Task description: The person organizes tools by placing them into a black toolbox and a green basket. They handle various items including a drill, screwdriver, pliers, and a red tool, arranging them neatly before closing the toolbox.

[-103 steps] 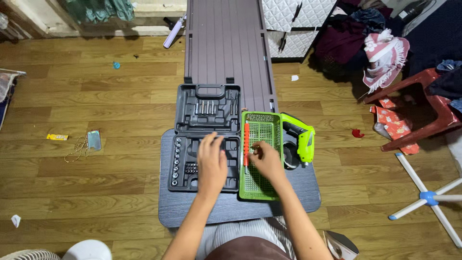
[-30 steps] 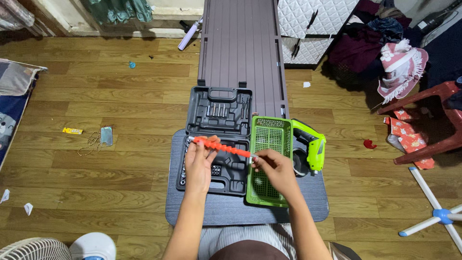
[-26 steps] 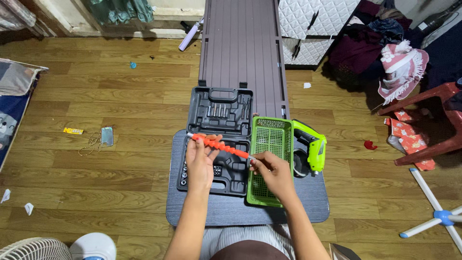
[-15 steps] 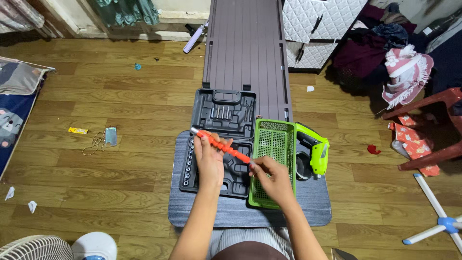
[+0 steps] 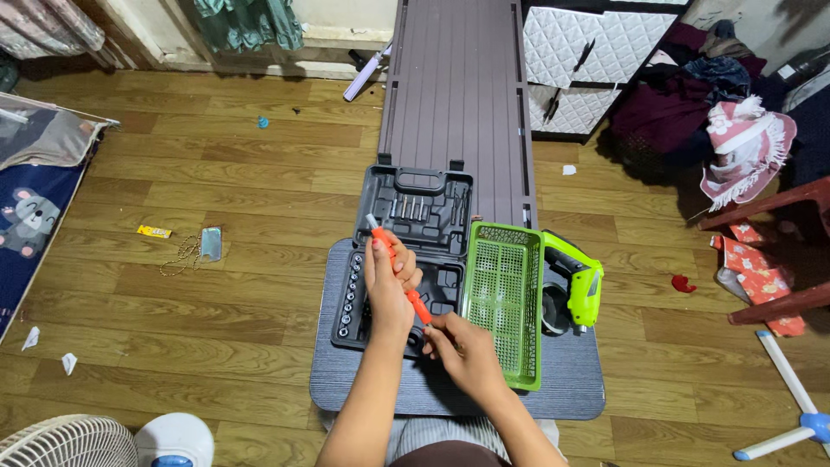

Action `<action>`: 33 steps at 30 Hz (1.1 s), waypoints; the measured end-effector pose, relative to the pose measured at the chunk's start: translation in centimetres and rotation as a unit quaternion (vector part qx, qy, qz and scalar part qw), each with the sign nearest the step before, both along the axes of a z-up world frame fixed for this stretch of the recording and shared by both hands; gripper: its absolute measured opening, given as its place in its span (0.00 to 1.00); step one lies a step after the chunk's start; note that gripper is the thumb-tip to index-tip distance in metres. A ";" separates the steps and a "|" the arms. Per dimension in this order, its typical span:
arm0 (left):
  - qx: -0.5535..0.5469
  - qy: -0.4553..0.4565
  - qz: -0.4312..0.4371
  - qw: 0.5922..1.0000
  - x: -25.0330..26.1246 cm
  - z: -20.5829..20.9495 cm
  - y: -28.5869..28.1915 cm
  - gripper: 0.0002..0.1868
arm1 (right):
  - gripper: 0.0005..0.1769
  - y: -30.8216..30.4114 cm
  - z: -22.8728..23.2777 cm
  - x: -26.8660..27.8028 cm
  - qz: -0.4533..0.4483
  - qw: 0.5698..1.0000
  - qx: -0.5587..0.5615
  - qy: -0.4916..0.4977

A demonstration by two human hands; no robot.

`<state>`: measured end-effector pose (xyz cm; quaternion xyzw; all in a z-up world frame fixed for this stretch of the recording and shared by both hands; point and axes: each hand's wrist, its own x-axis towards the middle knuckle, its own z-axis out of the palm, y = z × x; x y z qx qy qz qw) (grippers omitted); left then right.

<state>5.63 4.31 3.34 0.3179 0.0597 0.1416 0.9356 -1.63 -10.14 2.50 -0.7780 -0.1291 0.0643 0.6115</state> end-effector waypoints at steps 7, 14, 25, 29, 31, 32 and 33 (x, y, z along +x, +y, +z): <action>0.012 -0.032 -0.031 0.999 -1.1 1.2 -0.7 0.16 | 0.04 -0.5 -0.9 -0.1 -0.005 0.996 -0.043 -0.081; 0.041 -0.038 -0.040 0.998 -1.8 2.2 -1.1 0.15 | 0.04 -0.6 -1.0 -0.5 -0.013 0.996 -0.045 -0.080; 0.131 -0.127 -0.009 0.983 -2.8 2.4 -1.1 0.13 | 0.07 -0.9 -1.6 2.6 -0.088 0.996 0.006 0.018; 0.280 -0.133 0.011 0.951 -3.9 2.9 -0.9 0.12 | 0.11 -0.9 -2.9 5.6 -0.065 0.995 0.068 0.046; 0.313 -0.111 0.002 0.943 -4.7 3.3 -1.0 0.12 | 0.13 -0.8 -3.9 6.8 -0.028 0.992 0.098 0.079; 0.327 -0.083 -0.008 0.941 -5.2 3.6 -1.1 0.12 | 0.14 -0.5 -4.4 7.3 -0.012 0.989 0.134 0.066; 0.341 -0.055 -0.018 0.938 -5.5 3.9 -1.1 0.12 | 0.16 -0.1 -4.9 8.0 0.004 0.984 0.169 0.053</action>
